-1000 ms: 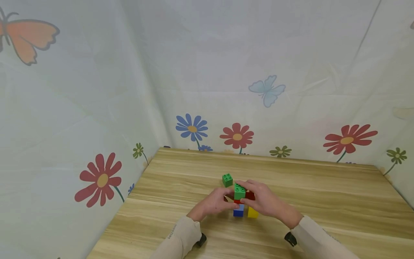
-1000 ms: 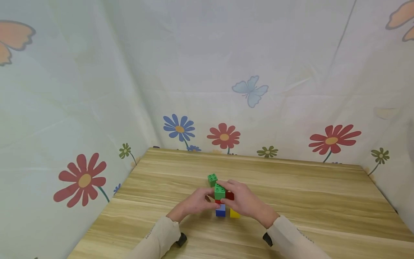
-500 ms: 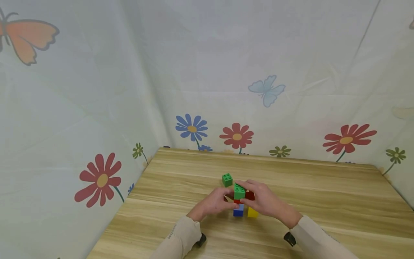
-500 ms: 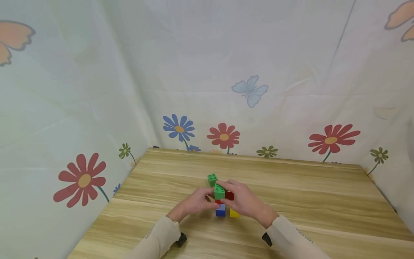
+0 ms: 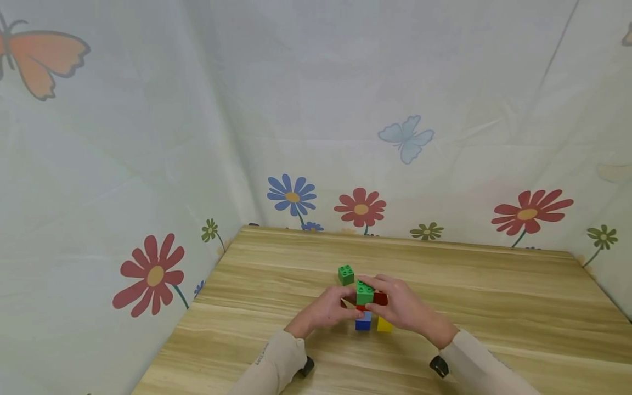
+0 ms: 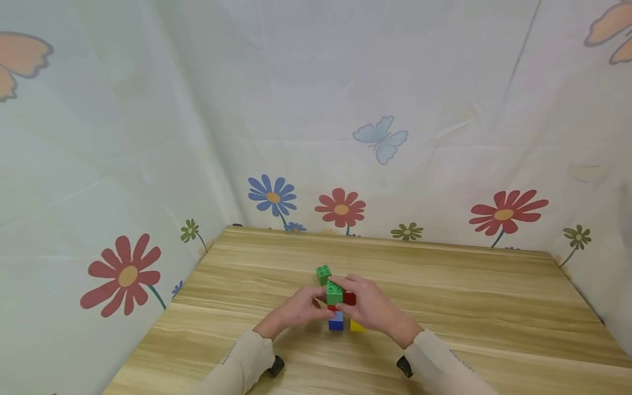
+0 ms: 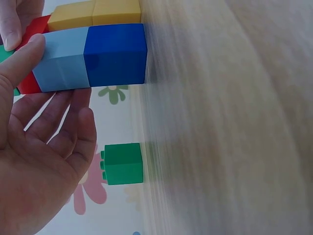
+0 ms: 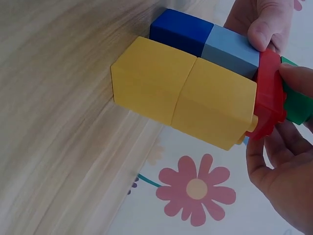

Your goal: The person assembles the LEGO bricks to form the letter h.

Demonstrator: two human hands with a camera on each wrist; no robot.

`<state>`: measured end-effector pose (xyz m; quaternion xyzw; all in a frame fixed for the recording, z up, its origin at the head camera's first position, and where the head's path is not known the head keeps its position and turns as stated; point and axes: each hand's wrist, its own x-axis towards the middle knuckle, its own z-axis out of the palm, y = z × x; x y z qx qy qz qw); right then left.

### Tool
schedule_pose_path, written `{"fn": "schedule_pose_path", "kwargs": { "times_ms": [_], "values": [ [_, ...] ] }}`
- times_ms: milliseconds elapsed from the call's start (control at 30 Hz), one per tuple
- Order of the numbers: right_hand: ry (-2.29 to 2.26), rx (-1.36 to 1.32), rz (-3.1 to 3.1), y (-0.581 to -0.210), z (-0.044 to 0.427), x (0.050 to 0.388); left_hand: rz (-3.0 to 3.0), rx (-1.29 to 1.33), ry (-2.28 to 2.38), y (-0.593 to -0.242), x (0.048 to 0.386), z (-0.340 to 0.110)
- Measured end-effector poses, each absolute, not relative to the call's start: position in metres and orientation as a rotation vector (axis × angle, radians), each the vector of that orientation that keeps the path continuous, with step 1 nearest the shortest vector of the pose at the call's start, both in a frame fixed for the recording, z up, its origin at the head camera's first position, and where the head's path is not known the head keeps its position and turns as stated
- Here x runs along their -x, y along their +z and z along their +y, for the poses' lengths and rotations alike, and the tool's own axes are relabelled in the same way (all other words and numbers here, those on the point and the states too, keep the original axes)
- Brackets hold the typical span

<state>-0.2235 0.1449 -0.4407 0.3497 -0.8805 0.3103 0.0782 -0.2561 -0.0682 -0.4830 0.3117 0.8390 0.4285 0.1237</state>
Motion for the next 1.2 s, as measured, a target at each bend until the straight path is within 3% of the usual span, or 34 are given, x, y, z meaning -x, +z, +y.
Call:
{"fn": "schedule_pose_path", "kwargs": {
  "times_ms": [1200],
  "values": [
    [1.13,-1.009,-2.697,-0.4414,0.1443,0.2245,2.431,-0.917,1.259,-0.4804,0.255,-0.0706]
  ]
}}
